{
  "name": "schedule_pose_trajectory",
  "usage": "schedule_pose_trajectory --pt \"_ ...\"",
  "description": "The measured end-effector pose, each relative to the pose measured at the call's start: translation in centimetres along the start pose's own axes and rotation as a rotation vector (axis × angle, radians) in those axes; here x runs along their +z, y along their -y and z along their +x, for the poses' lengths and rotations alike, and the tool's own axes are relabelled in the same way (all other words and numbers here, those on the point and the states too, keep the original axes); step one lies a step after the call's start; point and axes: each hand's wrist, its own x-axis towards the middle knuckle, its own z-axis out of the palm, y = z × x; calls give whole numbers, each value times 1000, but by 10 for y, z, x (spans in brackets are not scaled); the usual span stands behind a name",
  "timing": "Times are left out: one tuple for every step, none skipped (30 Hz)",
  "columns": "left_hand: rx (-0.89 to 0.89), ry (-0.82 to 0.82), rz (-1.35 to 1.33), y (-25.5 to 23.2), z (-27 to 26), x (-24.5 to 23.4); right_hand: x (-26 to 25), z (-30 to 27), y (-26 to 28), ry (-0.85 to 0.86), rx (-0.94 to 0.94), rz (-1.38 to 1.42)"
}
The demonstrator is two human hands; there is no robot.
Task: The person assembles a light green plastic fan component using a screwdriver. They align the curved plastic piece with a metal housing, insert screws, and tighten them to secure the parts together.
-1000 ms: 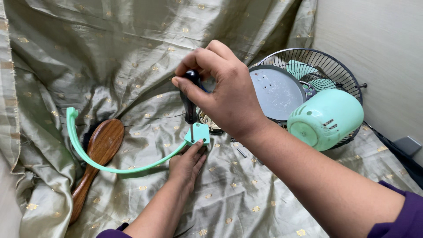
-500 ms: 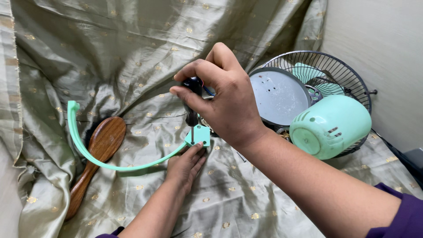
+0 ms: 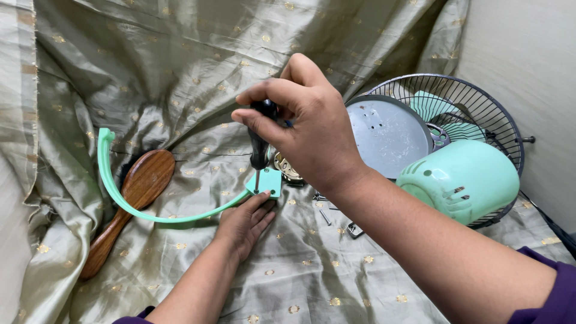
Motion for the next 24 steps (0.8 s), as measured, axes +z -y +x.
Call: schedule_pose_trajectory --pt "1 0 -5 -1 1 -1 -1 0 0 -4 -10 25" --pt "0 1 -11 -2 1 -1 -2 0 0 -7 -19 49" --pt "-1 2 -17 -3 2 -1 -3 -1 0 -10 -28 72" --pt "-2 -4 -14 -3 2 -1 -3 -1 0 -10 -101 153" --pt "-2 -11 -11 -3 1 -1 -3 -2 0 -8 -173 235" --pt "-1 -17 -4 -4 1 0 -4 -2 0 -9 -245 317" --pt "3 -15 3 -4 0 0 -4 -2 0 3 -216 303" --pt "8 -12 10 -4 -1 0 -3 -2 0 16 -188 291" --pt "12 -10 16 -4 -2 0 -3 -2 0 29 -159 278" --pt "19 -11 22 -4 -2 1 -3 -1 0 15 -180 270" --pt "26 -12 28 -3 -2 2 -2 1 0 2 -201 262" --pt "34 -13 33 -3 -2 3 -1 2 0 -12 -223 253" --pt "39 -17 31 -2 -1 3 0 3 1 0 -154 216" --pt "43 -21 30 -1 -1 3 1 3 1 12 -84 179" --pt "47 -24 28 -1 -1 3 2 3 2 23 -14 141" --pt "43 -28 26 -1 -1 3 3 4 3 7 -44 158" --pt "39 -31 24 -2 -1 3 3 6 3 -9 -73 175" --pt "31 -33 26 -1 0 2 4 6 4 -28 -98 190" --pt "26 -30 22 -1 1 2 2 7 4 -34 -166 230" --pt "22 -30 15 -1 2 2 0 8 4 -36 -236 272" --pt "19 -30 8 -1 2 2 -1 10 5 -37 -306 314" --pt "23 -27 7 -1 2 1 -1 10 7 -18 -272 314" --pt "27 -24 6 0 2 0 0 10 11 2 -239 313" --pt "31 -20 8 0 2 0 1 10 14 19 -205 312"
